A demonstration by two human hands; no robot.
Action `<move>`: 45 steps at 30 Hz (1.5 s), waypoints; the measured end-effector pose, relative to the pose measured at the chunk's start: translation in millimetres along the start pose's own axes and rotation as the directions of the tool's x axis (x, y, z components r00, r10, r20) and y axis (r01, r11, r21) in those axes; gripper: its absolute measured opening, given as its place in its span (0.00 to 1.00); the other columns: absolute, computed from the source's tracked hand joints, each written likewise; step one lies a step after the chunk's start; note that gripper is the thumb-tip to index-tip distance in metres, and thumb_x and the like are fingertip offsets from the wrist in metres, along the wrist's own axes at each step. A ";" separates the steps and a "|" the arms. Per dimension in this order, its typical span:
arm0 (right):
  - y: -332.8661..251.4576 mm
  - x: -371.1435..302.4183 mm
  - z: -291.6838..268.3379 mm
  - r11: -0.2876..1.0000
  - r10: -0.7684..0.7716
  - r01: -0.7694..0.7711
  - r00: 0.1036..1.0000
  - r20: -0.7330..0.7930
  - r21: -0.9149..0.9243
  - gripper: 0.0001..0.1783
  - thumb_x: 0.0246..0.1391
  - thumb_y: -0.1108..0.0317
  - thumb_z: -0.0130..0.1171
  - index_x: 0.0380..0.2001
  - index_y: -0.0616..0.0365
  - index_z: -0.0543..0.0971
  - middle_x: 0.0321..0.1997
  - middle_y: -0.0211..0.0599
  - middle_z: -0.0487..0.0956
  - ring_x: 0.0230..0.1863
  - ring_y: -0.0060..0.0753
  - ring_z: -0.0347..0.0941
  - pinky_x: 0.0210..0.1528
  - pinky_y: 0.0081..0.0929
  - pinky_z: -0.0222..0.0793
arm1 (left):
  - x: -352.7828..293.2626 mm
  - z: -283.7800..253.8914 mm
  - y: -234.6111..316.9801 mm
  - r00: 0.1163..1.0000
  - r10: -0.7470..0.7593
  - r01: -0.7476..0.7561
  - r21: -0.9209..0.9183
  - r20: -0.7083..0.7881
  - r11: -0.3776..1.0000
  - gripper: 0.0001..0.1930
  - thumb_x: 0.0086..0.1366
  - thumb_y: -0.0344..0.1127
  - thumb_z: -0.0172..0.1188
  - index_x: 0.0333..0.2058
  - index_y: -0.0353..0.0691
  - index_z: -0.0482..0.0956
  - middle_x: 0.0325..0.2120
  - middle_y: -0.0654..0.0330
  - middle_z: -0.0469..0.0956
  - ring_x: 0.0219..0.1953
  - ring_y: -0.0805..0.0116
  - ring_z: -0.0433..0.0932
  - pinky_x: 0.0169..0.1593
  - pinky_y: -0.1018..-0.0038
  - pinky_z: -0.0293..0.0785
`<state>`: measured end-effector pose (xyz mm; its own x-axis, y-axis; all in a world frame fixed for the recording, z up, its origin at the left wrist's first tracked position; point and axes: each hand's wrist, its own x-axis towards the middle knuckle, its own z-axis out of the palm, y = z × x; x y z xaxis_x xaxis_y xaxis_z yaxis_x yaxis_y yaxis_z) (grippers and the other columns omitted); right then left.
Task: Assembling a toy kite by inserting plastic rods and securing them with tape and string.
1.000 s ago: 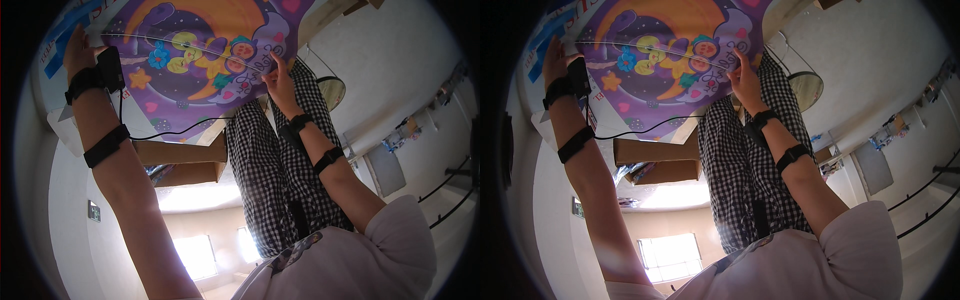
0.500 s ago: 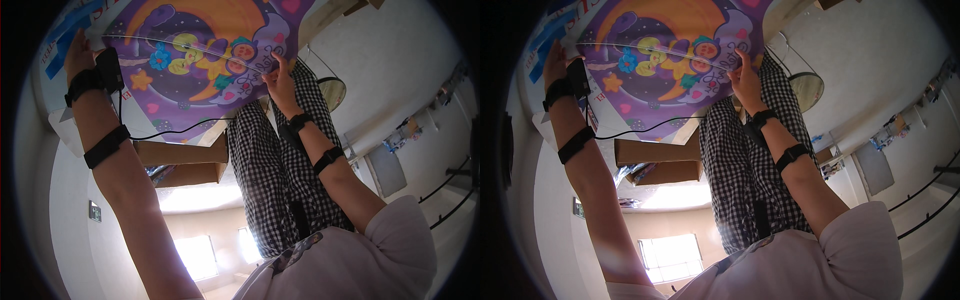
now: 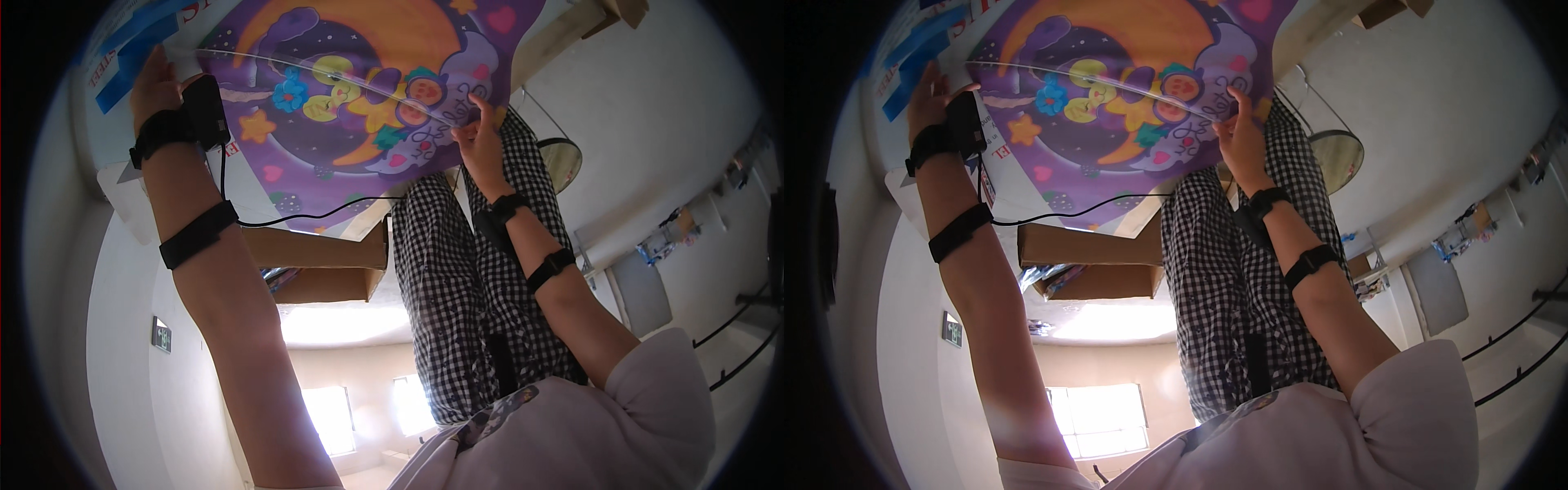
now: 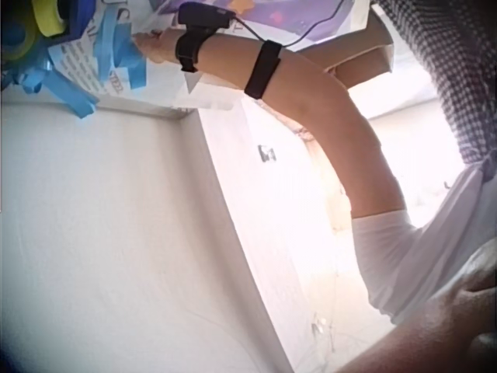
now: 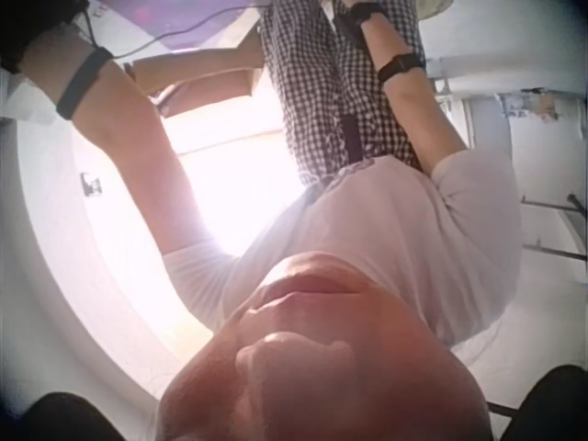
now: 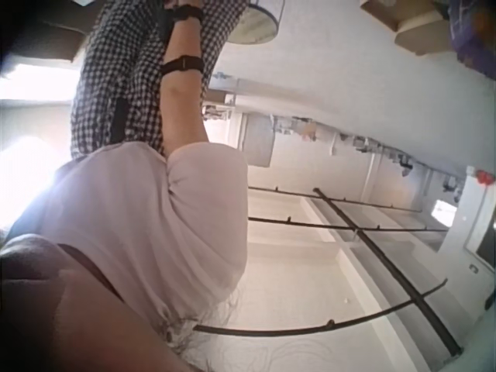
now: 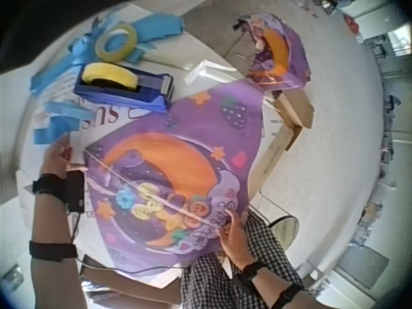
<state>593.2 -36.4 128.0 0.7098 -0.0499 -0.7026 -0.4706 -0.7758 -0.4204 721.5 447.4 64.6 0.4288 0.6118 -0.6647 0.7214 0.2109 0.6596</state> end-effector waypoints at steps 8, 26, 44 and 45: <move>3.2 0.9 2.8 0.999 -0.042 0.042 0.998 -0.035 -0.005 0.39 0.57 0.72 0.67 0.69 0.46 0.61 0.26 0.34 0.78 0.30 0.38 0.80 0.33 0.34 0.75 | -3.1 4.1 13.6 0.994 -0.104 0.093 -0.204 -0.042 0.975 0.18 0.68 0.26 0.63 0.56 0.30 0.76 0.54 0.55 0.75 0.54 0.67 0.76 0.59 0.77 0.74; 0.3 3.0 3.2 0.998 -0.069 0.068 0.996 -0.062 -0.018 0.39 0.55 0.73 0.68 0.67 0.47 0.61 0.26 0.35 0.79 0.30 0.39 0.81 0.33 0.35 0.76 | 23.1 -10.9 0.1 0.996 -0.056 0.053 0.041 0.076 0.998 0.18 0.67 0.27 0.65 0.55 0.36 0.79 0.49 0.59 0.76 0.49 0.68 0.75 0.48 0.76 0.78; -10.6 5.5 4.5 0.993 0.018 -0.025 0.998 -0.065 -0.119 0.39 0.53 0.71 0.68 0.65 0.51 0.60 0.25 0.35 0.78 0.29 0.37 0.80 0.34 0.32 0.77 | 13.1 -7.4 10.9 0.996 -0.010 -0.018 0.295 0.093 0.955 0.16 0.69 0.28 0.62 0.55 0.35 0.78 0.49 0.59 0.76 0.48 0.69 0.76 0.46 0.75 0.80; -11.1 5.8 5.0 0.991 0.019 -0.028 0.997 -0.071 -0.130 0.39 0.53 0.71 0.68 0.65 0.51 0.60 0.25 0.35 0.78 0.29 0.37 0.80 0.34 0.33 0.77 | 12.2 -6.1 12.1 0.995 -0.015 -0.013 0.281 0.096 0.960 0.16 0.70 0.27 0.61 0.56 0.35 0.78 0.50 0.58 0.77 0.48 0.69 0.76 0.47 0.75 0.80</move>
<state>599.9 -24.9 125.7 0.7360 -0.1090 -0.6682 -0.4184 -0.8491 -0.3224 732.1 462.0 66.7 0.4682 0.5321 -0.7054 0.8398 -0.0196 0.5426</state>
